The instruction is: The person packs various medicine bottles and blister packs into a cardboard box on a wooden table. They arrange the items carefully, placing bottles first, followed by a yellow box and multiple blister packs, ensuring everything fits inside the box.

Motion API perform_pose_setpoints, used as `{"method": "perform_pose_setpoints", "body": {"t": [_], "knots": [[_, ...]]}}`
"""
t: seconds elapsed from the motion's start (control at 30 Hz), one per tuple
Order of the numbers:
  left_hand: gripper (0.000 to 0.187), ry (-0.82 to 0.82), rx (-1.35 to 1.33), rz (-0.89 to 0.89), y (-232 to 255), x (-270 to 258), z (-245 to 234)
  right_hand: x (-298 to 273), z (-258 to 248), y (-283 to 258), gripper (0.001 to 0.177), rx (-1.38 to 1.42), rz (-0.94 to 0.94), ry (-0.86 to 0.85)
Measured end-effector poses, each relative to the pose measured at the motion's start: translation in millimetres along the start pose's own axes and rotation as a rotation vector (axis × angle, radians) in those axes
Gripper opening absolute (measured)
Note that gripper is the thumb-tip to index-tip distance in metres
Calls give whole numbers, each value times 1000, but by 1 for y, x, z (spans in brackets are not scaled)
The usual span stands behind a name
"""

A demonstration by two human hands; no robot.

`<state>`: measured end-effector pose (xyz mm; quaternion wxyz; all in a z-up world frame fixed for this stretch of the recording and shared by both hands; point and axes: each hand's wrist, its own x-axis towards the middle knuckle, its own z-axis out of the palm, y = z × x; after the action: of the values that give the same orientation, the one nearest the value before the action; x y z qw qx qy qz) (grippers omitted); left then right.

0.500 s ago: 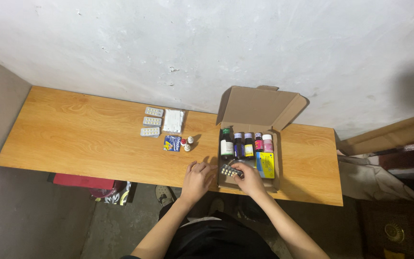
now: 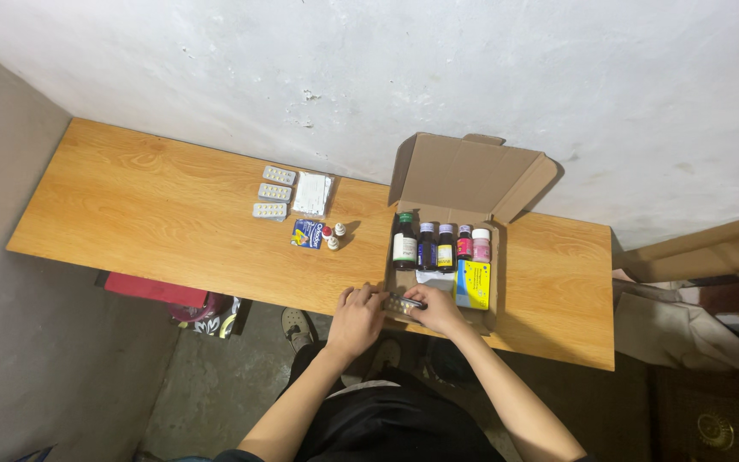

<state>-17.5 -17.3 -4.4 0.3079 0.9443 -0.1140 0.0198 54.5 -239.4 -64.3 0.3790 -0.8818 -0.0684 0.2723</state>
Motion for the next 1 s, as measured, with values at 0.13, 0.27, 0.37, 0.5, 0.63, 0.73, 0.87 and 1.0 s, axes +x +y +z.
{"method": "perform_pose_setpoints", "body": {"t": [0.13, 0.27, 0.37, 0.5, 0.63, 0.73, 0.87, 1.0], "knots": [[45, 8, 49, 55, 0, 1, -1, -9, -5, -13, 36, -124, -113, 83], [48, -32, 142, 164, -2, 9, 0, -19, -12, -25, 36, -206, -186, 150], [45, -101, 233, 215, -3, 17, 6, -22, -16, -26, 32, -164, -147, 168], [44, -201, 358, 210, -3, 31, 20, -24, -15, -25, 32, -155, -120, 187], [47, -239, 426, 231, -7, 37, 33, -27, -12, -29, 32, -188, -140, 208], [48, -274, 477, 230, -11, 39, 40, -28, -9, -31, 30, -265, -178, 215], [46, -305, 481, 206, -15, 43, 44, -28, -10, -33, 28, -256, -125, 157], [37, -393, 494, 177, -17, 47, 43, -28, -10, -35, 33, -248, -109, 136]]}}
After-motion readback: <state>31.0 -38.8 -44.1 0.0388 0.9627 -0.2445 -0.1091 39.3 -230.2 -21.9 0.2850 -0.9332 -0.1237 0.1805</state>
